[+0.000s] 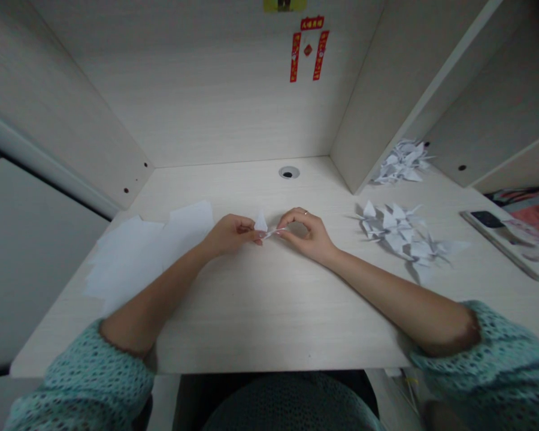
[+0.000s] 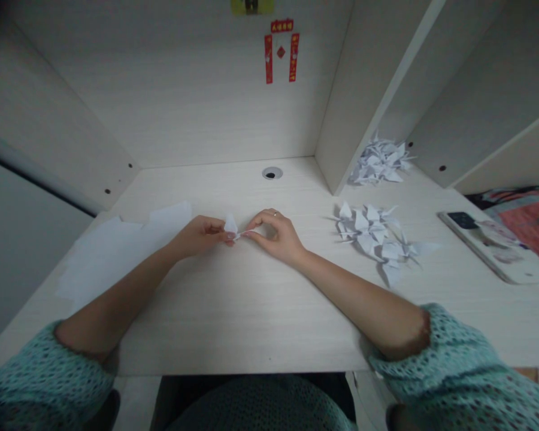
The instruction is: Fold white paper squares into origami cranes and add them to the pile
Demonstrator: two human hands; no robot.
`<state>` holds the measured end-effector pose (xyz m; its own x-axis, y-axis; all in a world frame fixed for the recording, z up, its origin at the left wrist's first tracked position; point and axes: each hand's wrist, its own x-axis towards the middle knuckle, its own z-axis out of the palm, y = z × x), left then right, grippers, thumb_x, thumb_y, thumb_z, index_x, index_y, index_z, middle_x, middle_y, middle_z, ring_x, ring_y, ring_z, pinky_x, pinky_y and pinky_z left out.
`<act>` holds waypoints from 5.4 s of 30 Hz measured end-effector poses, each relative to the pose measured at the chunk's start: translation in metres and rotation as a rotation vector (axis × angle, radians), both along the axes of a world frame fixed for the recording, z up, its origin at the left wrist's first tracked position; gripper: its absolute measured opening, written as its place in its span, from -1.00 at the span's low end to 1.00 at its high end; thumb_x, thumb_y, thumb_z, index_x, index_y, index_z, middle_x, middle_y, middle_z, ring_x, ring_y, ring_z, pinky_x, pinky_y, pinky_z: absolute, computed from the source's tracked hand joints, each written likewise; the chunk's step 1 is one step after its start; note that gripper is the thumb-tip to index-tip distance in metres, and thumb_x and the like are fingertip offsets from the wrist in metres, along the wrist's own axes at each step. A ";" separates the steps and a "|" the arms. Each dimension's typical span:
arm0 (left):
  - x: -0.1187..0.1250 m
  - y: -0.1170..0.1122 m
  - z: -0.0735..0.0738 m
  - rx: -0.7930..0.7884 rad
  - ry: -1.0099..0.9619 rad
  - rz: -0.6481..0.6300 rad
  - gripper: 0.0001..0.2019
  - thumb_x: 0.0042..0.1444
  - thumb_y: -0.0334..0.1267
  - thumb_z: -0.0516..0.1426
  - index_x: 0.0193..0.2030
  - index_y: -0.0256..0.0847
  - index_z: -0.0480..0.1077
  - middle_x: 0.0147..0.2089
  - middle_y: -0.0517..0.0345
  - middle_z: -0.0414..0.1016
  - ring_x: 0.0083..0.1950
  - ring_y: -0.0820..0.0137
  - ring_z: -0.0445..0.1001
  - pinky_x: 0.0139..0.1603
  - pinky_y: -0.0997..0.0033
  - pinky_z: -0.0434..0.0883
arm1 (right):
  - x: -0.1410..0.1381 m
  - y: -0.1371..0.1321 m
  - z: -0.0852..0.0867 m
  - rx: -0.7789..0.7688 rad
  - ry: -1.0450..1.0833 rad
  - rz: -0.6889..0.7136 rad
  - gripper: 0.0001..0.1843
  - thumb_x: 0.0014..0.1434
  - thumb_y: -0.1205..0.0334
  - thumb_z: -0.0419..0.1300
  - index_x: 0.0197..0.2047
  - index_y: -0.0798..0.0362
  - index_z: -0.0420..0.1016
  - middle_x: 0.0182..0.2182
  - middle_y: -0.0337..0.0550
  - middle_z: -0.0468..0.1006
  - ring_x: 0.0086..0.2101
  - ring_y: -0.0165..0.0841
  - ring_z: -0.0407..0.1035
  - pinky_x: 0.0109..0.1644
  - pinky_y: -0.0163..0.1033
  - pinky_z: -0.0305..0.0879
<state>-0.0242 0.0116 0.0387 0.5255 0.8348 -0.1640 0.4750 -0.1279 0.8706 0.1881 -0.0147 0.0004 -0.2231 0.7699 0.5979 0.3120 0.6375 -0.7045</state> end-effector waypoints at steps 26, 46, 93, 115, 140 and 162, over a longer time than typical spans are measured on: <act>-0.003 0.002 0.001 0.007 -0.027 0.017 -0.68 -0.08 0.01 0.23 -0.49 -0.26 0.51 -0.44 0.10 0.59 -0.43 0.45 0.46 -0.38 0.50 0.28 | 0.000 -0.001 0.000 0.048 -0.029 -0.068 -0.89 0.10 0.13 0.27 -0.39 -0.04 0.54 -0.42 -0.18 0.59 -0.34 -0.29 0.43 -0.17 -0.12 0.30; 0.011 -0.007 -0.020 -0.058 -0.213 0.229 -0.62 -0.05 0.06 0.22 -0.32 -0.26 0.50 -0.28 -0.03 0.62 -0.27 0.36 0.52 -0.25 0.42 0.34 | -0.002 -0.004 -0.001 0.163 -0.026 -0.200 -0.97 0.12 0.22 0.25 -0.34 -0.07 0.53 -0.40 -0.19 0.60 -0.34 -0.28 0.45 -0.16 -0.09 0.31; 0.017 -0.021 -0.025 0.383 -0.034 0.350 -0.71 0.04 -0.01 0.17 -0.43 -0.20 0.51 -0.45 0.20 0.55 -0.40 0.45 0.46 -0.40 0.53 0.29 | -0.005 0.006 -0.007 -0.295 0.322 -0.095 -0.92 -0.04 0.16 0.37 -0.45 -0.04 0.63 -0.43 -0.15 0.58 -0.35 -0.33 0.40 -0.22 -0.18 0.26; 0.015 -0.019 -0.025 0.355 0.012 0.306 -0.70 0.05 0.01 0.16 -0.41 -0.19 0.53 -0.45 0.19 0.56 -0.41 0.44 0.47 -0.38 0.51 0.29 | -0.002 0.006 -0.002 -0.265 0.226 -0.062 -0.87 0.03 0.13 0.30 -0.45 -0.01 0.59 -0.40 -0.15 0.53 -0.32 -0.33 0.40 -0.15 -0.16 0.28; 0.015 -0.016 -0.032 0.223 -0.138 0.317 -0.64 0.06 0.03 0.14 -0.37 -0.27 0.52 -0.39 0.08 0.59 -0.38 0.38 0.50 -0.39 0.48 0.31 | -0.004 0.009 -0.009 -0.479 0.361 -0.091 -0.78 -0.07 0.03 0.35 -0.47 0.02 0.62 -0.45 -0.16 0.59 -0.40 -0.35 0.40 -0.26 -0.22 0.26; 0.018 -0.019 -0.031 0.229 -0.081 0.300 -0.65 0.03 0.05 0.16 -0.42 -0.24 0.52 -0.43 0.13 0.58 -0.41 0.41 0.48 -0.38 0.48 0.29 | -0.005 0.007 -0.011 -0.383 0.224 -0.097 -0.77 -0.01 0.03 0.31 -0.46 0.02 0.59 -0.47 -0.14 0.57 -0.39 -0.33 0.38 -0.26 -0.20 0.26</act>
<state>-0.0066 -0.0073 0.0080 0.2556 0.9638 0.0764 0.4516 -0.1889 0.8720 0.1830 -0.0074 -0.0107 -0.0362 0.9559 0.2914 0.1708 0.2933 -0.9407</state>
